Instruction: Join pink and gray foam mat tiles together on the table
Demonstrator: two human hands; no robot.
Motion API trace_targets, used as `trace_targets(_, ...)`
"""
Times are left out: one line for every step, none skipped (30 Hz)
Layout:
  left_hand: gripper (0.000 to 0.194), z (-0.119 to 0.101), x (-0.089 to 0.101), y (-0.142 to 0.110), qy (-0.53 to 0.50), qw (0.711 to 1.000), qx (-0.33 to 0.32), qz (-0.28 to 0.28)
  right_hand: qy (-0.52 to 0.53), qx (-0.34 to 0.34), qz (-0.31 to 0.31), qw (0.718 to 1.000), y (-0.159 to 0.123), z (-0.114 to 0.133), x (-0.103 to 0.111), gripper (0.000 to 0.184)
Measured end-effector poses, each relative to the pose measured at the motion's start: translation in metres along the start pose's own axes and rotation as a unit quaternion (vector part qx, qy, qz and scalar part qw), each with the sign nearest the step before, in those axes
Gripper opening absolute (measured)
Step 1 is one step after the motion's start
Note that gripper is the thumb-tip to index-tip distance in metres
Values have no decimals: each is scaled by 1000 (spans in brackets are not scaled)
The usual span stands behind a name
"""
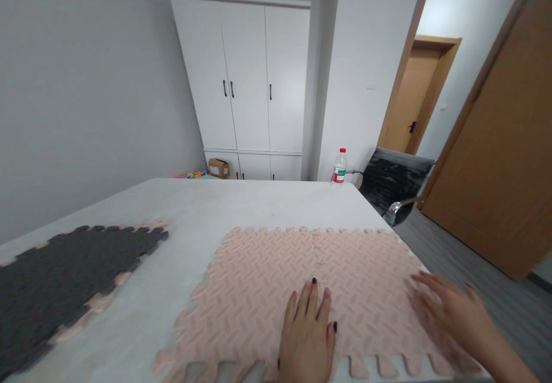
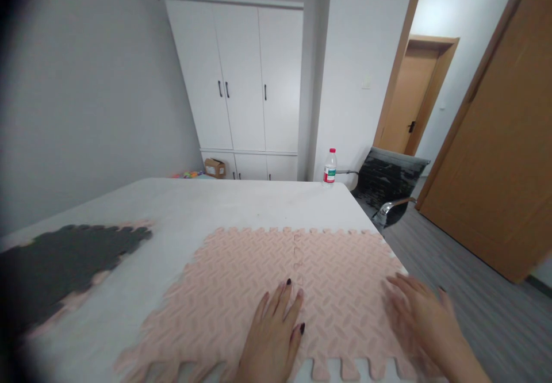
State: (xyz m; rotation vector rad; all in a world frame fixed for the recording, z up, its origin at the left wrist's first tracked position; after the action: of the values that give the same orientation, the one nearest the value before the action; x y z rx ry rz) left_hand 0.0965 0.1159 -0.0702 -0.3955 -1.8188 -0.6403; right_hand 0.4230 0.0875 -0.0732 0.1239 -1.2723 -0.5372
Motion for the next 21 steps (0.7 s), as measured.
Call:
trace_targets(48,0,1,0,-10,1000,4,7,-22,48,33,998,8,38,-5,42)
trace_targets(47,0,3,-1,-18,1000,7,11,-20,108,68,992,14,78,-12,43)
trace_targets(47,0,4,-2,-25,1000,9,12,-5,168,116,979,17,118,-20,46)
trace_targets(47,1,6,-2,-30,999,12,10,15,217,163,962,19,154,-30,49)
trace_targets(46,2,7,-3,-34,999,16,6,33,247,193,949,20,183,-38,51)
trace_targets(46,3,8,-4,-37,999,17,2,35,258,206,943,23,206,-46,52)
trace_targets(46,3,9,-5,-38,999,16,-2,29,258,213,942,26,222,-54,53)
trace_targets(46,3,10,-6,-39,999,13,-6,18,253,218,942,29,233,-63,54)
trace_targets(45,3,10,-7,-39,999,8,-10,2,247,222,943,31,239,-70,55)
trace_targets(45,3,11,-8,-36,999,4,-16,-14,242,227,943,32,242,-77,56)
trace_targets(46,3,12,-8,-33,999,-1,-22,-28,239,233,942,33,243,-82,56)
trace_targets(46,3,13,-9,-29,999,-4,-26,-39,238,236,941,35,243,-86,56)
trace_targets(46,3,13,-9,-29,999,-5,-28,-45,236,236,942,37,243,-88,56)
trace_targets(46,3,14,-9,-31,999,-4,-25,-46,236,234,942,40,243,-88,54)
trace_targets(46,4,15,-9,-36,999,-1,-21,-41,238,234,942,45,243,-87,52)
trace_targets(47,4,15,-10,-43,999,2,-15,-32,241,237,941,50,243,-87,48)
trace_targets(47,5,15,-10,-52,999,5,-9,-20,245,243,938,56,244,-87,44)
trace_targets(47,5,16,-10,-59,998,8,-4,-10,245,247,937,62,244,-87,40)
trace_targets(47,6,16,-11,-64,998,9,0,-2,245,248,937,69,245,-89,39)
trace_targets(48,6,16,-11,-68,998,8,3,2,244,245,938,76,244,-92,41)
trace_targets(48,7,15,-12,-70,997,6,6,2,244,241,939,81,244,-96,47)
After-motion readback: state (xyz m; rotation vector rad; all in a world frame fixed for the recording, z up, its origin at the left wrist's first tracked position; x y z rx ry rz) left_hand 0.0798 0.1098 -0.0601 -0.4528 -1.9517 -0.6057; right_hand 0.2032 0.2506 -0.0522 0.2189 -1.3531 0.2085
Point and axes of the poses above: each hand's wrist, its own y-axis towards the middle knuckle, its own x-axis out of the back of the hand, z = x × y, the point moved 6 cm from there along y, towards the middle knuckle, and after that the axes turned 5 degrees about -x, right-handed, at the moved point
